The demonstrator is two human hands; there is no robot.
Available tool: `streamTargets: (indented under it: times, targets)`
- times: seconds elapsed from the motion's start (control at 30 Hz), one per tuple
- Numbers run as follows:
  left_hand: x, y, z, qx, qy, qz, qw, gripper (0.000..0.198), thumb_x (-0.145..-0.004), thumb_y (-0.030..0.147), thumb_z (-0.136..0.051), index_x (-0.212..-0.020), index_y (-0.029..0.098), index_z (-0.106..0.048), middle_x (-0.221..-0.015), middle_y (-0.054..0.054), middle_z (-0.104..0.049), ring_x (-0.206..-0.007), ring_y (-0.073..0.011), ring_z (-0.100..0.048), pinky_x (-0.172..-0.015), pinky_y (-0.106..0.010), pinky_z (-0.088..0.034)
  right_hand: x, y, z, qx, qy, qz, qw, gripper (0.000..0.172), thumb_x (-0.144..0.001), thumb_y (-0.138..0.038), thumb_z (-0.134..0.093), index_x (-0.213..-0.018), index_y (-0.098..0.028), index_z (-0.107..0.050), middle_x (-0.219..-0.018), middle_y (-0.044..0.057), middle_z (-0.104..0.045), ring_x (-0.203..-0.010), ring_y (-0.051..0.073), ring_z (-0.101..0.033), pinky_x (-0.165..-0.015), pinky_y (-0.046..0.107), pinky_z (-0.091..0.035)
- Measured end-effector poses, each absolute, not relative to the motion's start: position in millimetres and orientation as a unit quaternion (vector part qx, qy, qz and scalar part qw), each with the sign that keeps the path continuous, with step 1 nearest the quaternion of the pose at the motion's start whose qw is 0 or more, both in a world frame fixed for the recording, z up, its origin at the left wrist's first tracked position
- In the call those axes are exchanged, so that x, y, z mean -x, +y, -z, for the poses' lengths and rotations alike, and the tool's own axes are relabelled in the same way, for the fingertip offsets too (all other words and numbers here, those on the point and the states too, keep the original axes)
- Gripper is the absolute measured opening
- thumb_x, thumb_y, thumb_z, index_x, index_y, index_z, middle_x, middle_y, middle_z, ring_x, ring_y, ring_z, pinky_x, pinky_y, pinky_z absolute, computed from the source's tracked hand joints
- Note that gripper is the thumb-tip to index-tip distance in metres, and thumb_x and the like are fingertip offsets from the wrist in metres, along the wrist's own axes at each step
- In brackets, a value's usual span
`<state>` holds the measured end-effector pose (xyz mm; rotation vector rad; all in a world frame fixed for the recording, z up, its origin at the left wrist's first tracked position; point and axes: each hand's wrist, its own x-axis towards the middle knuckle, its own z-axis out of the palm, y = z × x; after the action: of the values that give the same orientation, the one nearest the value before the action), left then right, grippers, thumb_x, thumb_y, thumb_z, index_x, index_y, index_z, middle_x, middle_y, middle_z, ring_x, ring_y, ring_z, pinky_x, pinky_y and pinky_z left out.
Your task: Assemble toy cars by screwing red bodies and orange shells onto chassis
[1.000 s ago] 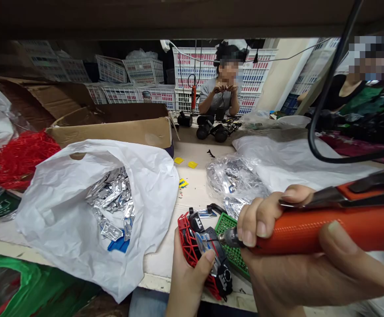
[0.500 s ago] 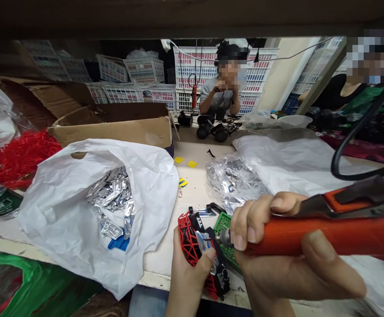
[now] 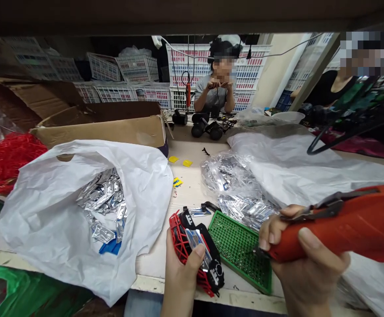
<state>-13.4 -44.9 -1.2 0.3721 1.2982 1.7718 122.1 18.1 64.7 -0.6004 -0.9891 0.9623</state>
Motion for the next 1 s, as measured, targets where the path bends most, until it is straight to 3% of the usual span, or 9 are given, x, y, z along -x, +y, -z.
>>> streamTargets:
  times: [0.3,0.53,0.67,0.8,0.9,1.0]
  targets:
    - [14.2,-44.5,6.4,-0.133,0.530,-0.719,0.430,0.085,-0.061,0.046,-0.086,-0.136,0.020,-0.055,-0.104,-0.007,-0.077,-0.095,-0.0288,-0.074,-0.088,-0.037,-0.056,-126.5,14.7,-55.6,0.300,-0.438,-0.435,0.727,0.019,-0.073,-0.035,-0.072,-0.084,-0.019,-0.068,-0.045,-0.003,-0.058,-0.034,0.014,-0.052,-0.034,0.024,-0.043]
    - [15.4,-46.3,6.3,-0.131,0.526,-0.710,0.449,0.085,-0.064,0.047,-0.085,-0.139,0.021,-0.054,-0.114,-0.009,-0.077,-0.108,-0.0317,-0.072,-0.098,-0.040,-0.052,-123.8,13.2,-53.7,0.306,-0.428,-0.426,0.736,0.019,-0.073,-0.034,-0.072,-0.083,-0.019,-0.067,-0.045,-0.003,-0.057,-0.033,0.014,-0.052,-0.034,0.023,-0.043]
    - [14.8,-46.3,2.7,-0.134,0.520,-0.718,0.443,0.075,-0.066,0.045,-0.084,-0.133,0.020,-0.059,-0.115,-0.009,-0.076,-0.107,-0.0297,-0.072,-0.093,-0.036,-0.053,-121.3,12.7,-53.3,0.302,-0.436,-0.425,0.733,0.019,-0.074,-0.034,-0.072,-0.084,-0.019,-0.067,-0.046,-0.004,-0.058,-0.034,0.013,-0.052,-0.034,0.022,-0.043]
    - [14.1,-46.6,2.5,-0.134,0.514,-0.723,0.441,0.079,-0.066,0.045,-0.084,-0.135,0.020,-0.056,-0.107,-0.006,-0.077,-0.100,-0.0270,-0.073,-0.088,-0.033,-0.054,-122.4,10.4,-64.5,0.317,-0.421,-0.412,0.743,0.020,-0.072,-0.034,-0.075,-0.082,-0.019,-0.067,-0.045,-0.003,-0.057,-0.034,0.014,-0.052,-0.034,0.024,-0.042]
    - [13.9,-47.3,3.9,-0.143,0.512,-0.721,0.445,0.081,-0.067,0.046,-0.084,-0.139,0.021,-0.054,-0.108,-0.006,-0.077,-0.098,-0.0266,-0.073,-0.089,-0.033,-0.054,-127.2,5.8,-77.5,0.270,-0.435,-0.430,0.744,0.023,-0.073,-0.040,-0.077,-0.083,-0.021,-0.070,-0.048,-0.002,-0.058,-0.038,0.015,-0.052,-0.036,0.027,-0.044]
    - [14.5,-47.7,6.4,-0.159,0.514,-0.718,0.442,0.085,-0.067,0.048,-0.084,-0.140,0.020,-0.052,-0.111,-0.007,-0.076,-0.101,-0.0286,-0.072,-0.093,-0.036,-0.054,-126.0,-0.3,-85.8,0.196,-0.474,-0.441,0.736,0.024,-0.083,-0.050,-0.069,-0.093,-0.028,-0.071,-0.049,-0.003,-0.051,-0.036,0.015,-0.046,-0.036,0.029,-0.040]
